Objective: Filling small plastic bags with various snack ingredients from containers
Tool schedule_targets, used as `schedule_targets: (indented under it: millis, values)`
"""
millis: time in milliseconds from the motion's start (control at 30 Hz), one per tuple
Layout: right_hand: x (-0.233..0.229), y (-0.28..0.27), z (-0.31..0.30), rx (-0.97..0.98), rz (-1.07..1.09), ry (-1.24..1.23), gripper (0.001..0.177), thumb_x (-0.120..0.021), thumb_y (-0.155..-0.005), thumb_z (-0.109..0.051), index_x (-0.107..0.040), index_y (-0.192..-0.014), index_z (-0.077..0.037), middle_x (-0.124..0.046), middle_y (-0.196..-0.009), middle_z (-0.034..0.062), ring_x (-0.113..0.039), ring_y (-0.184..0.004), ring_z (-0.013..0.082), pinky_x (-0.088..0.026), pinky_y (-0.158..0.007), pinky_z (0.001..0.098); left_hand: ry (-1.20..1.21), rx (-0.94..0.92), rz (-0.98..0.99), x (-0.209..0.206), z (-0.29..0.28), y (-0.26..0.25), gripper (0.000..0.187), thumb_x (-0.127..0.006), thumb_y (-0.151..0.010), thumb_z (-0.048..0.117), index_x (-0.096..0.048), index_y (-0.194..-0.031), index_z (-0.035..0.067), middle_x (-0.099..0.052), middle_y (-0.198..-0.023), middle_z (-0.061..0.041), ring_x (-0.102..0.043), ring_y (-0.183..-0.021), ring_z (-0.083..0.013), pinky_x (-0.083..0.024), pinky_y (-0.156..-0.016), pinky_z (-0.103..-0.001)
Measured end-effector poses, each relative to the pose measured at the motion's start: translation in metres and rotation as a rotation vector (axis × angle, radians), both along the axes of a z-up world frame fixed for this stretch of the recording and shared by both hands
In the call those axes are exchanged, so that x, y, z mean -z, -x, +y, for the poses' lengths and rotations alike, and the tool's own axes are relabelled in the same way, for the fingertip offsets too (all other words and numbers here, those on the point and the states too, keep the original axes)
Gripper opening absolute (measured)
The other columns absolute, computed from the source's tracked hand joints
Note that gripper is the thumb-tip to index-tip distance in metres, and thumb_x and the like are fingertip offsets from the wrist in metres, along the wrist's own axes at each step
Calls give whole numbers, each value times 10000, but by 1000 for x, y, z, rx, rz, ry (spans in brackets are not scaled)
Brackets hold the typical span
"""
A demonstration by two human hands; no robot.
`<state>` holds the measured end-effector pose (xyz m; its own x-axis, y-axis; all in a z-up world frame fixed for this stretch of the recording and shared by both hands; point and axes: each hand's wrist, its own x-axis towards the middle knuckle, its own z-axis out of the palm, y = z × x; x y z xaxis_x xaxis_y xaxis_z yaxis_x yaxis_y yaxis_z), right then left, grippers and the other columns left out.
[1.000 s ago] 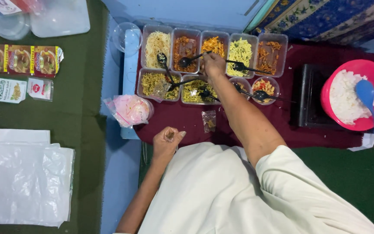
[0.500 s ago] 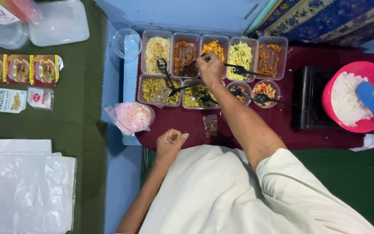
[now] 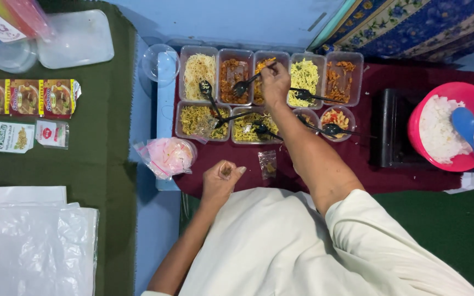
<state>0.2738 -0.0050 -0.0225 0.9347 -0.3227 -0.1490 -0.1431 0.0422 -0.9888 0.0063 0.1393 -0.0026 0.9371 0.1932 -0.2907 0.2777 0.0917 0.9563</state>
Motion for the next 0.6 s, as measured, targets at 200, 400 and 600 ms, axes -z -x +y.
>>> schedule_targets:
  millis: [200, 400, 600]
  values:
    - [-14, -4, 3, -50, -163, 104, 139, -677, -954, -73, -764, -1060, -97, -763, -913, 102, -716, -822, 141, -613, -654, 265, -184, 20, -127, -24, -7, -28, 192, -881, -795, 140, -695, -756, 115, -609, -543, -29, -556, -503, -142, -418, -481, -244]
    - [-5, -4, 3, -145, -180, 478, 119, -757, -922, -160, -796, -1022, -211, -783, -955, 67, -754, -958, 234, -625, -805, 355, -412, 69, -242, -55, -8, -46, 208, -912, -769, 266, -717, -770, 191, -660, -612, -26, -635, -638, -235, -507, -602, -310]
    - [-22, -7, 7, -124, -156, 446, 98, -694, -976, -128, -765, -1032, -165, -768, -863, 81, -721, -792, 185, -600, -722, 350, -400, 66, -240, -45, -9, -38, 210, -901, -772, 256, -702, -753, 196, -672, -612, -14, -634, -660, -241, -515, -614, -318]
